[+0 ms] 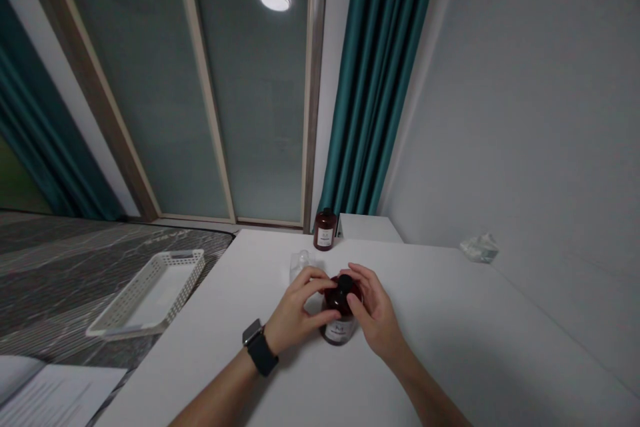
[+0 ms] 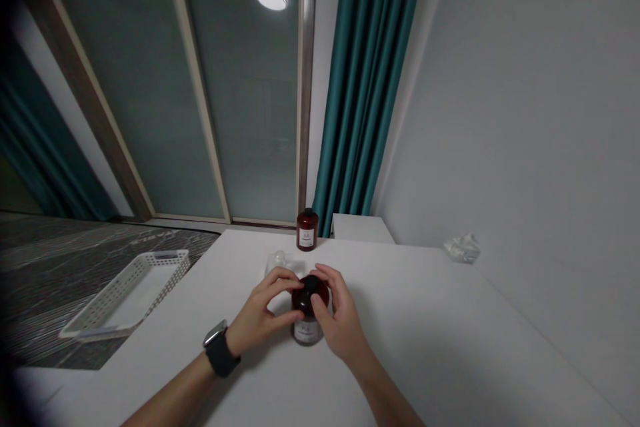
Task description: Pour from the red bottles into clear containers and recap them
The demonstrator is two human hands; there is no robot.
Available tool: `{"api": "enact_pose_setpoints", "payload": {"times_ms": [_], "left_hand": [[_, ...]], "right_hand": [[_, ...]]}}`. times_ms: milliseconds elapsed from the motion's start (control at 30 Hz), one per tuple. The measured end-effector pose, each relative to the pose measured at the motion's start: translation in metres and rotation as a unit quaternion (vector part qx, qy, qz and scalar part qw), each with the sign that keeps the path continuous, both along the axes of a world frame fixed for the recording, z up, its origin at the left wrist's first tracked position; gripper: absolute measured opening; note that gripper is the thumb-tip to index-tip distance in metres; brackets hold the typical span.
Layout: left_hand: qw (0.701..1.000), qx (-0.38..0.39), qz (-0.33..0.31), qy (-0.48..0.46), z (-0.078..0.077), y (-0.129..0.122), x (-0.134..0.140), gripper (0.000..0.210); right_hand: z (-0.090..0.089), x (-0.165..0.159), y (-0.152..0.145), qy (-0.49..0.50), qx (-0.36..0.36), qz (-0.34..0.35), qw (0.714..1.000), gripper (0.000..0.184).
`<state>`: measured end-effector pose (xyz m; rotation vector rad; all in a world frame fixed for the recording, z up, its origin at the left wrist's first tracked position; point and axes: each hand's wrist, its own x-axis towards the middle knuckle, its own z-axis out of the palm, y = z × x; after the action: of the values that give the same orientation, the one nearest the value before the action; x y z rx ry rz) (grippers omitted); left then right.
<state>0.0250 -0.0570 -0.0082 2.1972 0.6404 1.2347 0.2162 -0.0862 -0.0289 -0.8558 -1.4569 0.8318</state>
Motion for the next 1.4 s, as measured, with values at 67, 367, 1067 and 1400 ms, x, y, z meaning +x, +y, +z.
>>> {"api": "enact_pose_setpoints", "payload": {"times_ms": [67, 367, 1067, 1400], "left_hand": [[1.000, 0.000, 0.001, 0.000, 0.001, 0.000, 0.000, 0.034], [1.000, 0.001, 0.003, -0.011, 0.000, 0.000, 0.000, 0.034], [1.000, -0.003, 0.004, -0.001, 0.003, -0.001, 0.001, 0.032], [1.000, 0.007, 0.008, 0.002, 0.000, 0.001, -0.001, 0.032]], "right_hand": [[0.000, -0.002, 0.000, -0.006, -0.003, 0.002, 1.000, 0.038], [0.011, -0.006, 0.004, 0.012, 0.019, -0.038, 0.999, 0.025], [0.019, 0.001, 0.004, 0.084, 0.053, -0.045, 0.994, 0.014], [0.008, 0.034, 0.021, 0.224, -0.100, -0.044, 0.969, 0.024]]}}
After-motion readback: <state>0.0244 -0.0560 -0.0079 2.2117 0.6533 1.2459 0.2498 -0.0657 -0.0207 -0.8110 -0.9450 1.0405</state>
